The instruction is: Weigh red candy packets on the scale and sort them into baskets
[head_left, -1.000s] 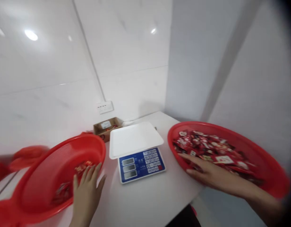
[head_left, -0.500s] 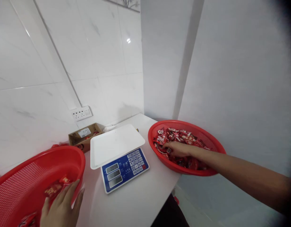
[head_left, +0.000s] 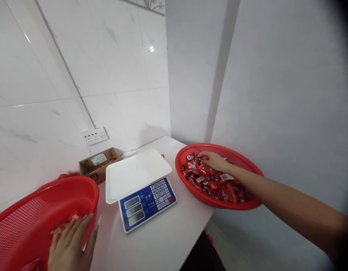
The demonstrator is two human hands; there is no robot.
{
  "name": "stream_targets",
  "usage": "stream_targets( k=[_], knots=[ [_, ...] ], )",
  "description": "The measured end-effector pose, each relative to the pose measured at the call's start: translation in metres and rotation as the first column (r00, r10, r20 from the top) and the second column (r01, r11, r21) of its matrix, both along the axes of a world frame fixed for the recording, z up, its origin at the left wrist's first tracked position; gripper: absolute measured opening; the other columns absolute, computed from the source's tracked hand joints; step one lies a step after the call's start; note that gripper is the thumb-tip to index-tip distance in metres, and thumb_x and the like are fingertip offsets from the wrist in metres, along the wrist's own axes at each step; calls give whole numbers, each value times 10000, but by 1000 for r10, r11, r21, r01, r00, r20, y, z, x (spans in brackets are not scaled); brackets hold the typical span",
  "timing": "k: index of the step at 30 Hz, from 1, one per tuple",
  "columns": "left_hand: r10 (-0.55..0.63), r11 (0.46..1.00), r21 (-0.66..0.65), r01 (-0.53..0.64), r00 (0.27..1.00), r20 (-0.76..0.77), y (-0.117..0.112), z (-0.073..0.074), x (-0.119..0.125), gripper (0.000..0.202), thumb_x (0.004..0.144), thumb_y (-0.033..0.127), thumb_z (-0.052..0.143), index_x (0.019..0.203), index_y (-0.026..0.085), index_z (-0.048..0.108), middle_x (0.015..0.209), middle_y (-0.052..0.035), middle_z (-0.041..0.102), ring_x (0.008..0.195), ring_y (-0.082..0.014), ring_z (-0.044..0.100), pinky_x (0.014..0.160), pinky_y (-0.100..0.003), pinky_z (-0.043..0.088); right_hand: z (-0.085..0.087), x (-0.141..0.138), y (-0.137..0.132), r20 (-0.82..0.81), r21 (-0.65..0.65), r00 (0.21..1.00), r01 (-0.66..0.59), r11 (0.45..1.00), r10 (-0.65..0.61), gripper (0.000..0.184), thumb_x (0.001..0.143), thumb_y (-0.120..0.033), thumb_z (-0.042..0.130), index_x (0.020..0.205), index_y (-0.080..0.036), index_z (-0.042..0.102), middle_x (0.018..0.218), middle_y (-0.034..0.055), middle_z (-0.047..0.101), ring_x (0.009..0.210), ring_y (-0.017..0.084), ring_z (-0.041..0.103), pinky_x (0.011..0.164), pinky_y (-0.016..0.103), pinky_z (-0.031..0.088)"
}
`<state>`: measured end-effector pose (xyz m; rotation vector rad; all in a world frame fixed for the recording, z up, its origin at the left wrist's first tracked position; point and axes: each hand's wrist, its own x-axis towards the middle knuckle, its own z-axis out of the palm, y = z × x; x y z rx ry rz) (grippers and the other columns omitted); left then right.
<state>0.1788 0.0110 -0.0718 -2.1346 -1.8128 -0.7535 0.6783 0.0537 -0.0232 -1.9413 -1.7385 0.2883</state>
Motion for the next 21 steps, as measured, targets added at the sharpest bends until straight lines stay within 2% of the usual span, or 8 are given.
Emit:
stream_targets(
  k=[2, 5, 8, 11, 13, 16, 18, 21],
  knots=[
    [-42, 997, 68, 41, 999, 13, -4, 7, 12, 433, 846, 396, 295, 1058, 135, 568, 1093, -174, 628, 1188, -330, 452, 1038, -523, 276, 7, -8, 4, -85, 18, 996, 12, 1000, -10, 254, 768, -127, 454, 987, -133, 581, 1005, 78, 653, 894, 178, 602, 806, 290, 460],
    [-119, 988, 106, 109, 988, 95, -12, 12, 33, 358, 851, 380, 347, 1041, 179, 576, 1116, -125, 625, 1191, -276, 465, 1040, -466, 324, 21, -34, 18, -296, 50, 955, -6, 999, 20, 272, 791, -174, 471, 1044, -126, 558, 927, 70, 667, 817, 160, 617, 739, 270, 483],
    [-191, 978, 119, 172, 967, 170, -19, 6, 55, 288, 855, 350, 398, 1010, 219, 602, 1113, -72, 638, 1168, -231, 500, 1011, -420, 387, 34, -78, 40, -371, 105, 919, -103, 989, 135, 287, 787, -208, 508, 1059, -134, 563, 866, 55, 660, 740, 146, 610, 670, 250, 482],
    [-250, 963, 150, 224, 951, 181, -18, -6, 68, 260, 862, 293, 419, 1013, 211, 615, 1073, -66, 662, 1136, -221, 532, 966, -408, 439, 40, -134, 64, -406, 141, 874, -231, 963, 269, 284, 781, -209, 520, 1055, -152, 567, 777, 23, 635, 646, 118, 586, 587, 213, 462],
    [-293, 941, 228, 251, 941, 171, -15, -15, 70, 231, 855, 246, 446, 1007, 199, 615, 1027, -66, 678, 1100, -215, 557, 939, -402, 464, 38, -169, 79, -449, 145, 844, -254, 956, 292, 276, 779, -200, 521, 1050, -178, 569, 714, -8, 607, 572, 94, 557, 526, 188, 440],
    [-348, 888, 371, 273, 925, 152, -10, -25, 67, 191, 832, 197, 489, 973, 183, 617, 942, -62, 694, 1021, -208, 601, 890, -392, 496, 27, -208, 98, -487, 127, 835, -223, 966, 257, 267, 771, -177, 516, 1029, -207, 576, 653, -38, 566, 472, 72, 497, 452, 177, 407],
    [-362, 871, 410, 271, 918, 164, -10, -30, 64, 174, 824, 179, 498, 951, 180, 617, 911, -61, 696, 984, -204, 616, 865, -383, 509, 18, -222, 107, -495, 122, 839, -190, 974, 226, 263, 772, -168, 508, 1023, -206, 576, 669, -36, 562, 467, 69, 485, 450, 179, 411],
    [-369, 879, 405, 252, 897, 243, -12, -36, 61, 152, 823, 171, 498, 915, 181, 618, 886, -65, 695, 939, -195, 628, 828, -359, 523, 11, -227, 116, -521, 99, 836, -137, 986, 168, 269, 796, -186, 485, 1053, -189, 563, 739, -11, 581, 501, 70, 497, 478, 186, 437]
  ],
)
